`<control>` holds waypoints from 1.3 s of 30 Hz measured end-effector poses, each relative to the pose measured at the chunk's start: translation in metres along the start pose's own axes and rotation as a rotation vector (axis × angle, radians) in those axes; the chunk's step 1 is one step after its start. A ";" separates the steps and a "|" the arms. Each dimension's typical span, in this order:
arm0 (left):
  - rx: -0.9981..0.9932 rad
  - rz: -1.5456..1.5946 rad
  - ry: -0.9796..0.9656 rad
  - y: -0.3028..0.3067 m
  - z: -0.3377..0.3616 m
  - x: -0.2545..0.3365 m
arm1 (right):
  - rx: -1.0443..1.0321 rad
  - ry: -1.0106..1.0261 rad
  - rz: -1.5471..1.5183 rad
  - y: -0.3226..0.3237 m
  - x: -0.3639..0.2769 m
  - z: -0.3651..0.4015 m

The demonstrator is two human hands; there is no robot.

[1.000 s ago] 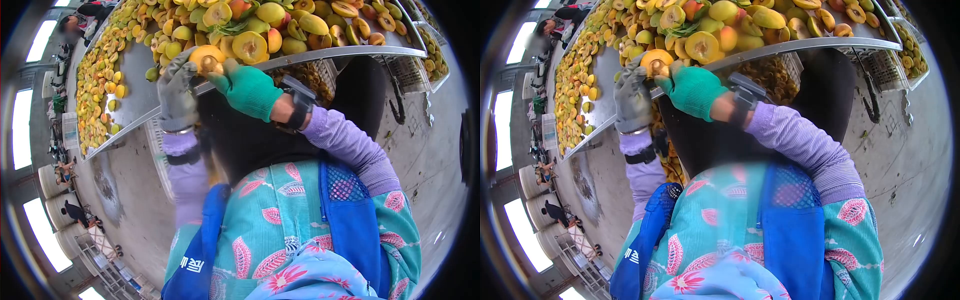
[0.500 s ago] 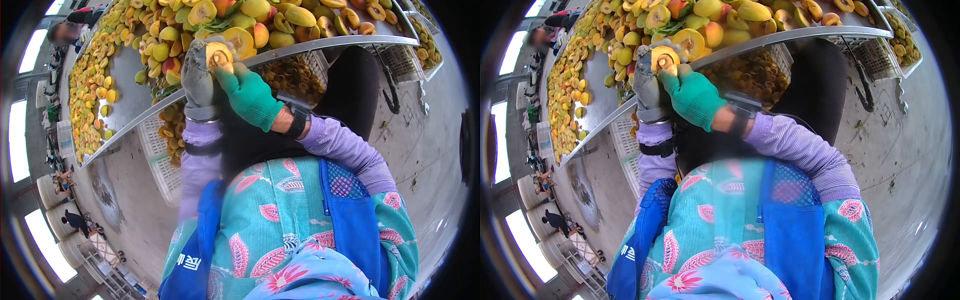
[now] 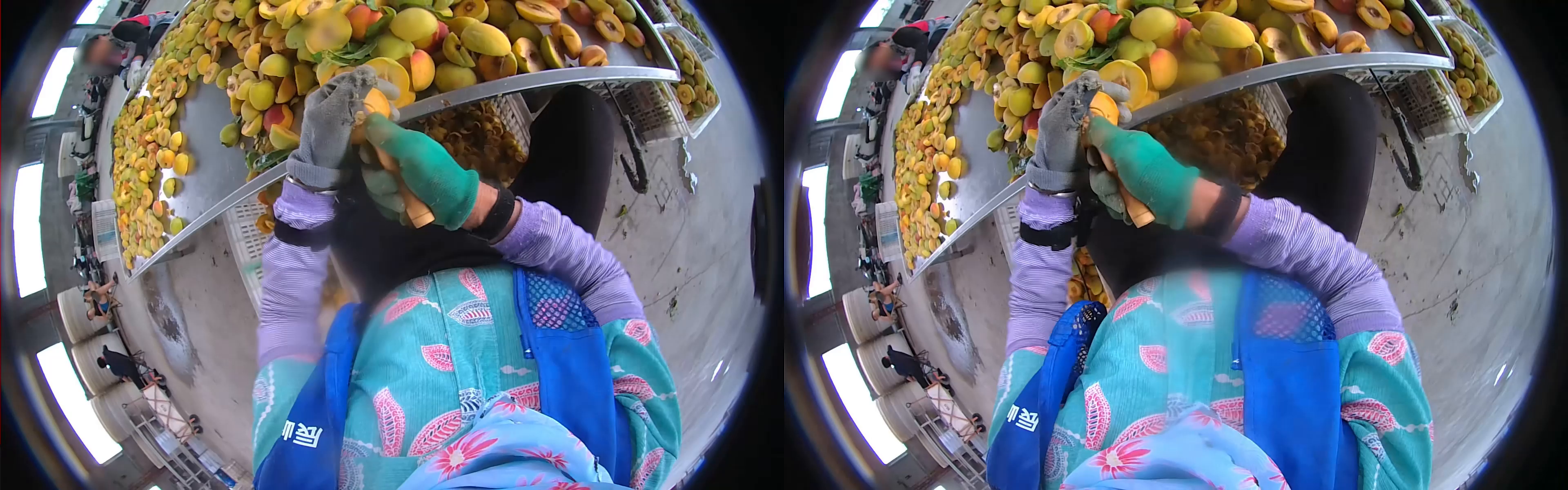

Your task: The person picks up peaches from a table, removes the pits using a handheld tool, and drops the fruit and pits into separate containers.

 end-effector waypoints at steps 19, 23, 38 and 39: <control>0.299 -0.324 -0.390 -0.001 -0.027 0.009 | 0.381 0.230 0.549 0.024 -0.040 -0.017; -0.008 -0.606 -0.488 -0.014 -0.029 0.024 | 0.217 0.094 0.455 0.007 -0.040 0.001; 0.688 0.130 0.156 0.123 0.072 -0.020 | -0.469 -0.201 -0.292 -0.004 -0.030 0.042; 0.739 -0.313 0.103 0.146 0.068 -0.005 | -0.187 -0.222 -0.419 0.028 -0.025 0.025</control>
Point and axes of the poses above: each hand's wrist, its own z-axis away from the middle knuckle, its own y-axis out of the back of the hand, x = y × z, the point moved 8 cm from there along -z, towards the middle knuckle, and after that the axes turned 12 degrees about x, right-handed, at the moved point
